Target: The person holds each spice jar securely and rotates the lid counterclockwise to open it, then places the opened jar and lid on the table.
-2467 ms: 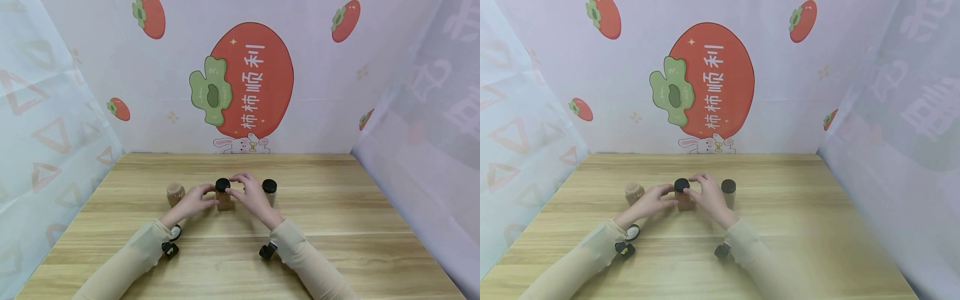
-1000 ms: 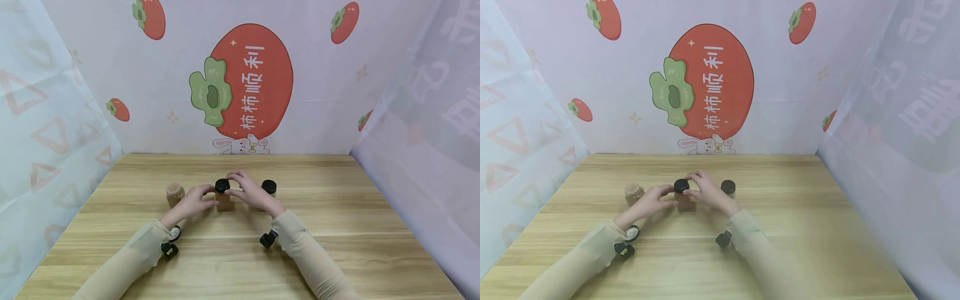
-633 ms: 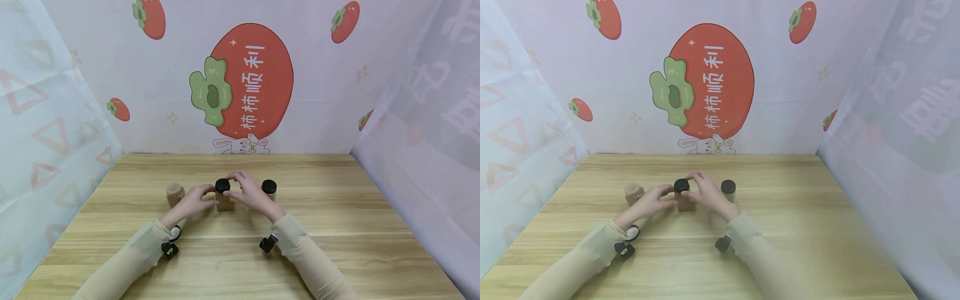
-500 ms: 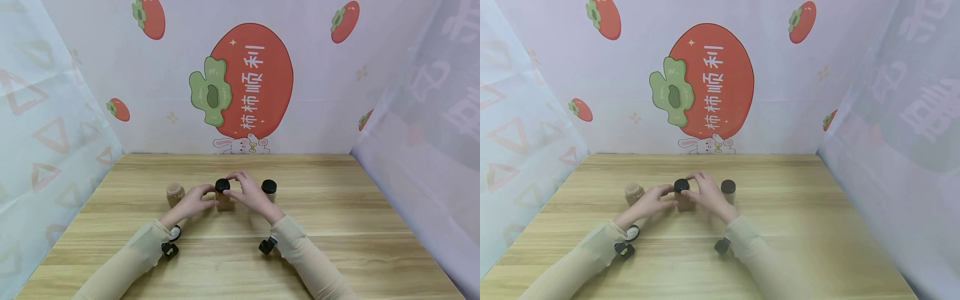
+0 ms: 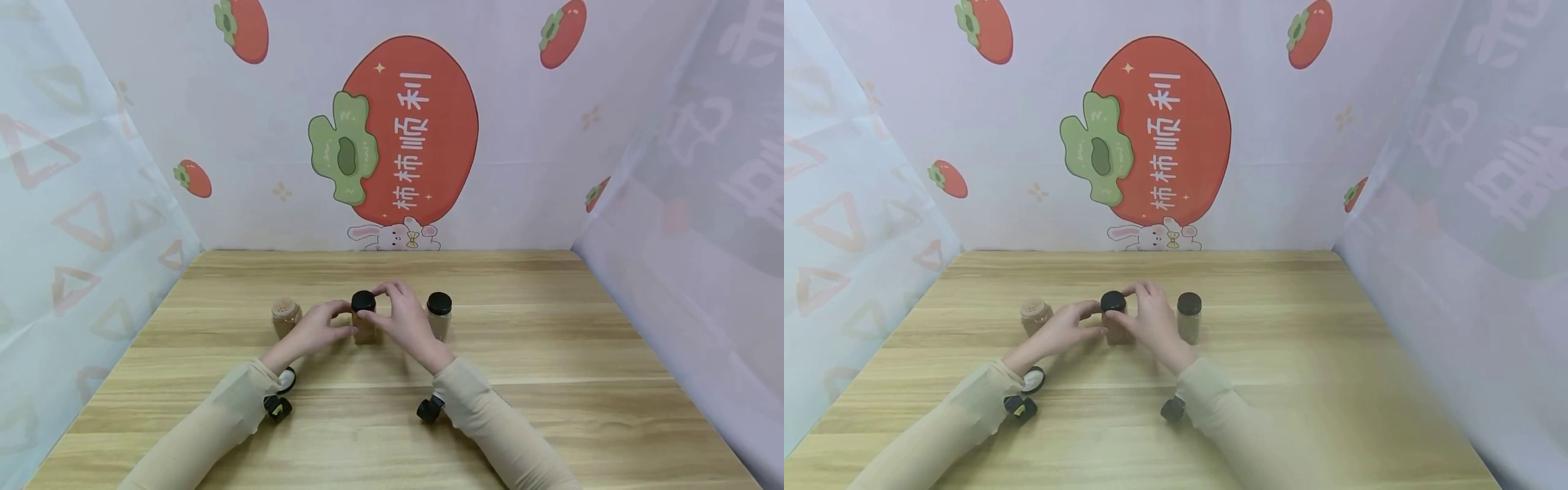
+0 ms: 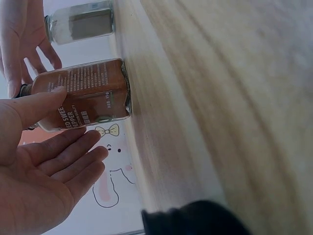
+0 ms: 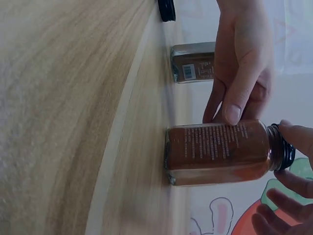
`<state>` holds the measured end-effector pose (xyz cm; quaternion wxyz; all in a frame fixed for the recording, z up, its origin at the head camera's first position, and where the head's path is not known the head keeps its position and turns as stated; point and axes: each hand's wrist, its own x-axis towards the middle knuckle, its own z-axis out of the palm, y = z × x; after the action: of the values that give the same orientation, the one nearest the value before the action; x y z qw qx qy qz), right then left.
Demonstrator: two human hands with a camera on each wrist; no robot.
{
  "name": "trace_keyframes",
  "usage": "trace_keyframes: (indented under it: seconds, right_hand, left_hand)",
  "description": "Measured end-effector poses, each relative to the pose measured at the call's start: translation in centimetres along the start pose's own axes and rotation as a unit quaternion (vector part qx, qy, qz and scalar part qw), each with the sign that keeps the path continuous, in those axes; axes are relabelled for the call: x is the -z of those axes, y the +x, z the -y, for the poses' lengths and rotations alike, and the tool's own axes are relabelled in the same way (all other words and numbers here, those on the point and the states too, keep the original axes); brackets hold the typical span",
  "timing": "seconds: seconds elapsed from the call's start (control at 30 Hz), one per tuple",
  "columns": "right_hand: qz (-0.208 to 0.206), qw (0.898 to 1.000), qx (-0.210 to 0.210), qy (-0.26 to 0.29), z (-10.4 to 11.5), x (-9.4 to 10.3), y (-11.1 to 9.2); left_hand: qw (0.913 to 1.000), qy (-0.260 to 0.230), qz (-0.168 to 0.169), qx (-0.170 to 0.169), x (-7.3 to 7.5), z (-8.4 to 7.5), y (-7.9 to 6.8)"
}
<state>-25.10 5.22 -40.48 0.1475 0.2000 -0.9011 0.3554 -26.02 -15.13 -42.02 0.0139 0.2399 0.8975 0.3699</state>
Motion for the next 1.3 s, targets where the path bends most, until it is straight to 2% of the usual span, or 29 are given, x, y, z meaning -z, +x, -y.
trace_keyframes:
  seconds: [0.17,0.3,0.53,0.73,1.3]
  right_hand:
    - [-0.008,1.0,-0.004,-0.021,0.3,-0.1,0.1]
    - [0.003,1.0,-0.002,-0.019,0.4,0.0,0.2]
    - [0.053,0.998,0.006,0.018,0.3,0.8,0.7]
    - [0.085,0.996,0.002,0.011,0.4,1.2,1.0]
    - [0.1,0.995,0.006,0.024,0.2,1.4,1.1]
  left_hand:
    - [1.0,0.001,0.001,-0.001,0.0,-0.1,0.1]
    - [1.0,0.001,0.0,-0.001,0.0,0.0,0.1]
    - [1.0,0.0,0.0,0.0,0.0,0.0,0.1]
    - [1.0,0.001,-0.001,-0.002,0.0,0.1,0.1]
    - [1.0,0.002,0.0,0.001,0.1,0.0,0.0]
